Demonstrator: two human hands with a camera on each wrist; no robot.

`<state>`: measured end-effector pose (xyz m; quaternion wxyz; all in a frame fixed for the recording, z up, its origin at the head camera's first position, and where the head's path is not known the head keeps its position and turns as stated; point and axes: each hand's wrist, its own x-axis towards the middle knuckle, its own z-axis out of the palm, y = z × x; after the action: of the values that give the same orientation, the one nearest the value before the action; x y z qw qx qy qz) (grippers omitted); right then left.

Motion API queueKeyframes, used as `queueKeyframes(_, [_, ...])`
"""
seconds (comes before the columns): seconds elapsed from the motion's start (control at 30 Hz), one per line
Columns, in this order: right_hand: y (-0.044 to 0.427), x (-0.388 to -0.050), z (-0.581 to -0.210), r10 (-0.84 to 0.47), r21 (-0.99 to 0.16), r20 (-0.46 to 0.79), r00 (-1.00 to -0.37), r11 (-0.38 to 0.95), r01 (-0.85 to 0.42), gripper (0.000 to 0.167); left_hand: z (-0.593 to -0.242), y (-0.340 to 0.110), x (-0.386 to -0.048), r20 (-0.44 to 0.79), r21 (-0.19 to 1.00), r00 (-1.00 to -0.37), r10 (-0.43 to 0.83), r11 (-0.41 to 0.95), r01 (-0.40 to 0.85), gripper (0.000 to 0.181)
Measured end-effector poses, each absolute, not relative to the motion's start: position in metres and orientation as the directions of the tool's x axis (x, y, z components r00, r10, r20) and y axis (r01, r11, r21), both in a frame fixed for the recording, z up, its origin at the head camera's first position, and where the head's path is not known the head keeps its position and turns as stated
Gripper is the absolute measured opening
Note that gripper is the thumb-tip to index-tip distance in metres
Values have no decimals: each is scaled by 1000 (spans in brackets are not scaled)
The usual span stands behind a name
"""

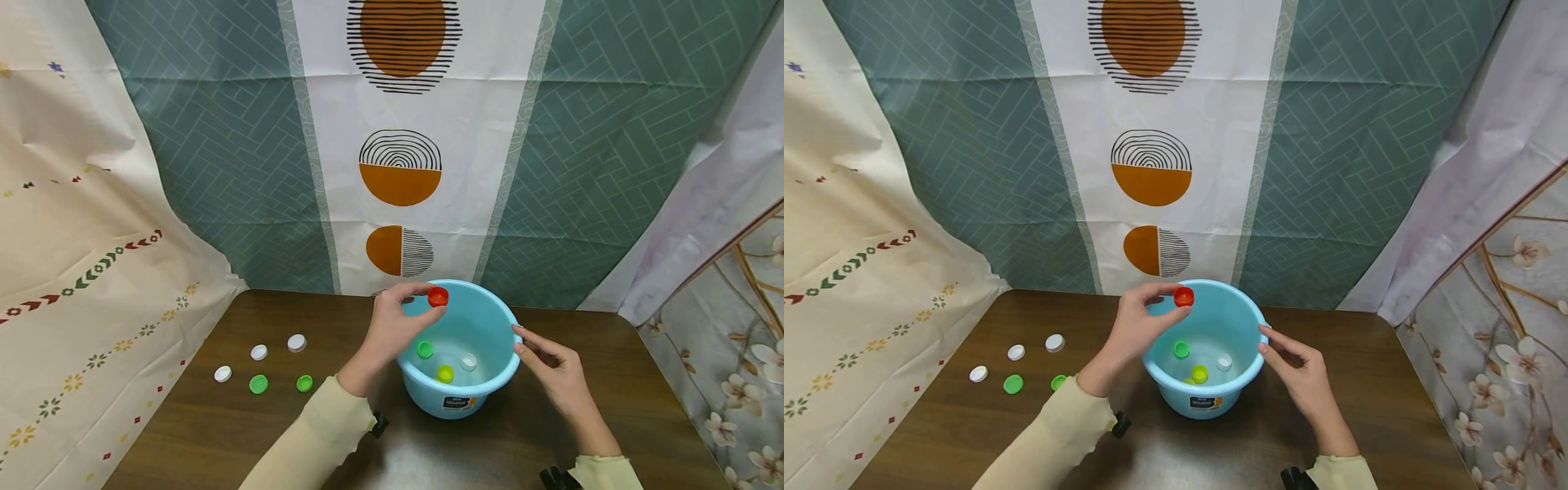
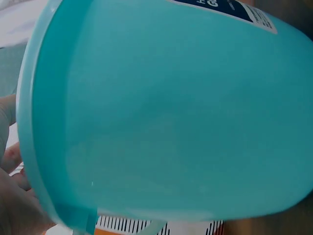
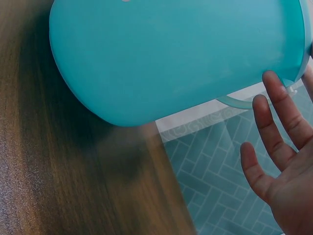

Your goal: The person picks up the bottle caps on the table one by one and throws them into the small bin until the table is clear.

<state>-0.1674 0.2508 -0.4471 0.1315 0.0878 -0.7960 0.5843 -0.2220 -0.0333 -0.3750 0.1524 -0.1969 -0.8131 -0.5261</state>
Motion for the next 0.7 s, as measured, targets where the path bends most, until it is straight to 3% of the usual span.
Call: queueKeyframes(0.7, [250,-166,-446,-14,-914,322,-947,256,-315,37,-366,-7,-231,418,822,-884,208,328,465,29])
